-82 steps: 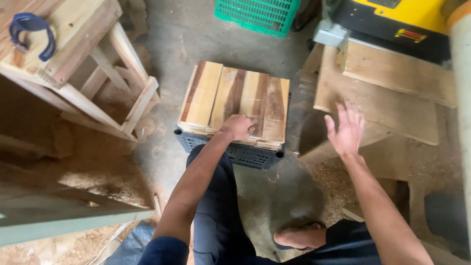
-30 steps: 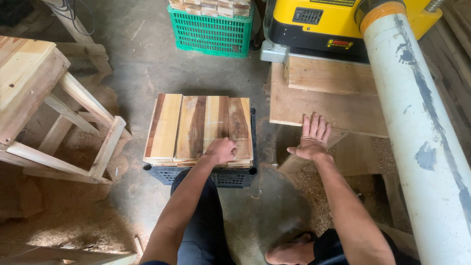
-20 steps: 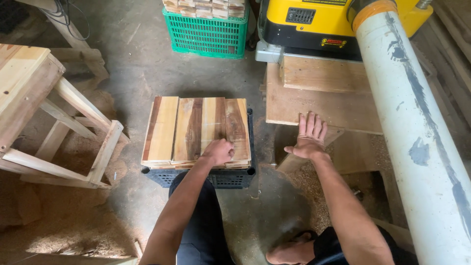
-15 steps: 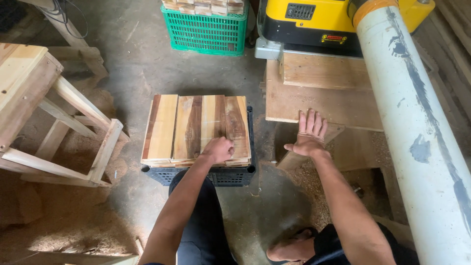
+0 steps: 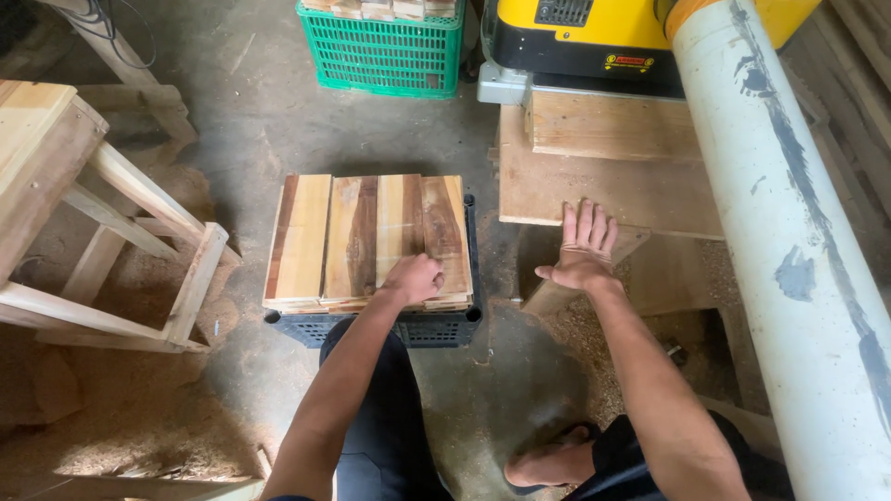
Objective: Feeding wooden planks into a thickness planer to smooth and level them.
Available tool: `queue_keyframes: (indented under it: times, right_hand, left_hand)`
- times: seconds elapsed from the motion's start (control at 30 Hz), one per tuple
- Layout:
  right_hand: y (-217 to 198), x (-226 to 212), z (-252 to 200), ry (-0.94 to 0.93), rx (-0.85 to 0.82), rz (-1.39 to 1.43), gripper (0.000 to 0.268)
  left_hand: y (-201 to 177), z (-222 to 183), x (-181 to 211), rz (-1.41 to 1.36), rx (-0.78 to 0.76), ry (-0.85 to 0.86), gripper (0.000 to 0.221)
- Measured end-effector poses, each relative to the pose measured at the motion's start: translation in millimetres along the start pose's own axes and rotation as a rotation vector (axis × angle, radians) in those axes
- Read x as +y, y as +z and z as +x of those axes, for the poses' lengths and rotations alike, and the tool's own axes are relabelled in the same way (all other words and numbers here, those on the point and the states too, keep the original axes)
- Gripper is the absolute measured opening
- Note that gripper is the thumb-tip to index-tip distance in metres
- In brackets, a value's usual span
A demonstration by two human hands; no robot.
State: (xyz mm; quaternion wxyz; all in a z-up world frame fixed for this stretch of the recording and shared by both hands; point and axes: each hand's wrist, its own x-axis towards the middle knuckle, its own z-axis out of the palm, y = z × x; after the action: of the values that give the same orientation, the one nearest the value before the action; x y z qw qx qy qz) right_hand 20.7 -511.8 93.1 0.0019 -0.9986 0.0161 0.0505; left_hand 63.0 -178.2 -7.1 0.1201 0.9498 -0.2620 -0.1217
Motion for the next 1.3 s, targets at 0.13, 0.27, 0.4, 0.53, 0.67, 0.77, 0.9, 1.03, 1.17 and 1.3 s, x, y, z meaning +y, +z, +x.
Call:
queue_keyframes:
  times: [0.13,0.27,0.4,0.53,0.67,0.77,0.9,1.03,1.17,1.3]
  right_hand:
    - [0,-1,-1,0.001,0.011,0.025,0.141]
    - [-12,-9,-12,0.005,0.056,0.076,0.127]
    - [-27,-11,-17,-0.006,0.240,0.080,0.088]
    - [5,24,24,-0.017,0.653,0.138,0.056]
    - [-17,38,47,0.187,0.678,0.389,0.046]
    - [-47,40,59,0.251,0.753,0.482,0.044]
    - [-73,46,83,0.251,0.751,0.640,0.053]
    - [-58,67,129,0.353,0.736,0.667,0.062]
    - [-88,68,147,0.512,0.591,0.677,0.084]
    - [-108,64,158,0.510,0.415,0.608,0.109]
  left_hand:
    - [-10,-1,17,-0.003,0.022,0.026,0.033]
    - [-65,-26,72,-0.127,0.202,0.081,0.031]
    - [-65,20,105,-0.133,0.669,0.271,0.047]
    - [-123,48,174,-0.194,0.644,0.324,0.053]
    - [-152,103,213,-0.257,0.708,0.294,0.069]
    - [-160,163,217,-0.335,0.675,0.166,0.076]
    - [-162,211,213,-0.331,0.571,-0.035,0.088]
    - [-153,249,213,-0.250,0.530,-0.145,0.107]
    - [-155,274,211,-0.231,0.558,-0.167,0.101]
    - [-157,287,208,-0.270,0.474,-0.184,0.096]
